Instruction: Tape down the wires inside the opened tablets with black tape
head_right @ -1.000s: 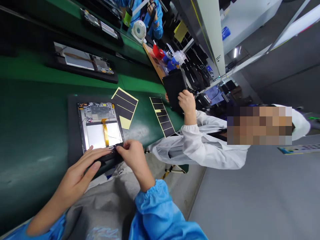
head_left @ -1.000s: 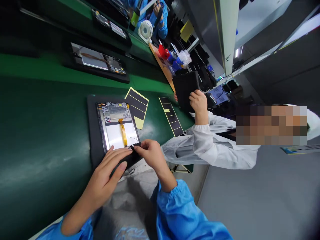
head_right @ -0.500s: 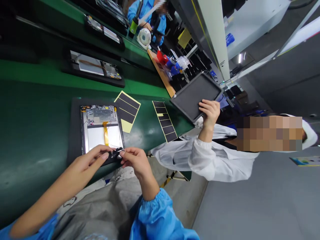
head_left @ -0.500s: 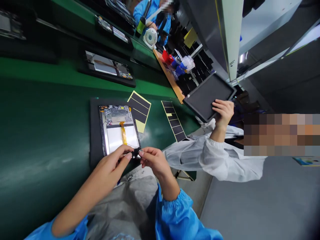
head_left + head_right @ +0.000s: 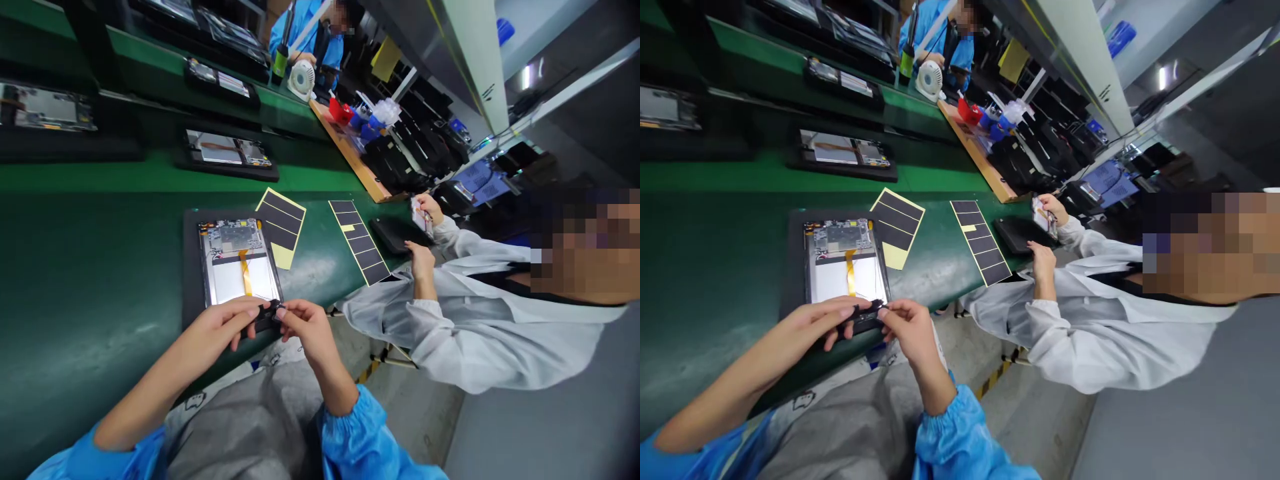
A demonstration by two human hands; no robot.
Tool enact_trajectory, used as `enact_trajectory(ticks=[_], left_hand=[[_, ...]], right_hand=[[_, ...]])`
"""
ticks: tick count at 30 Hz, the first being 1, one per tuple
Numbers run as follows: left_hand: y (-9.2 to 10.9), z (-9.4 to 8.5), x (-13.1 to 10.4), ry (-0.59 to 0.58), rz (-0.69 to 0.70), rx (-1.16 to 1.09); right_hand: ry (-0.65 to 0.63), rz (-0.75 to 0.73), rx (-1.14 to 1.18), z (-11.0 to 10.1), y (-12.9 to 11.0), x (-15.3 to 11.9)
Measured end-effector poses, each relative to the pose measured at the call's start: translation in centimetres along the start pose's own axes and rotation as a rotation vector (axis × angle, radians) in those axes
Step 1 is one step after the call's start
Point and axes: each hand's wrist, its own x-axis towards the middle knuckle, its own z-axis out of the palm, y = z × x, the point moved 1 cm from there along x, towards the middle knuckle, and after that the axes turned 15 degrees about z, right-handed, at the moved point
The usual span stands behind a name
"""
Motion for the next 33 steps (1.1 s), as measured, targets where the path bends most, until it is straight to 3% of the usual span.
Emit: enact_trajectory(ticks=[6,11,14,21,26,33], left_hand=[[0.7,-0.9,-1.0,0.023,-0.017,-0.111],[1.2,-0.9,-0.9,0.024,-0.029,0.043],[1.4,-0.2,-0.6,-0.047,-0.060,0.064],[0.9,0.0,-0.9,-0.043,-0.040,0.098],[2.2,-0.2,-1.2,-0.049,-0.009,0.112],[4.7,-0.7,-1.0,-0.053,-0.106,-0.189]], right_hand=[[0.015,-0.042,-0.002,0.0,0.2,0.5],[0.004,-0.054,-0.007,-0.1,0.3,0.4],[0.000,-0.056,-0.012,0.0,0.3,0.4],[-0.001,-0.053,-0.016,0.3,0.3,0.5],[0.000,-0.057,-0.019,0.6,0.2,0.3],[-0.005,-0.098,-0.042,0.8,-0.2,0.1]])
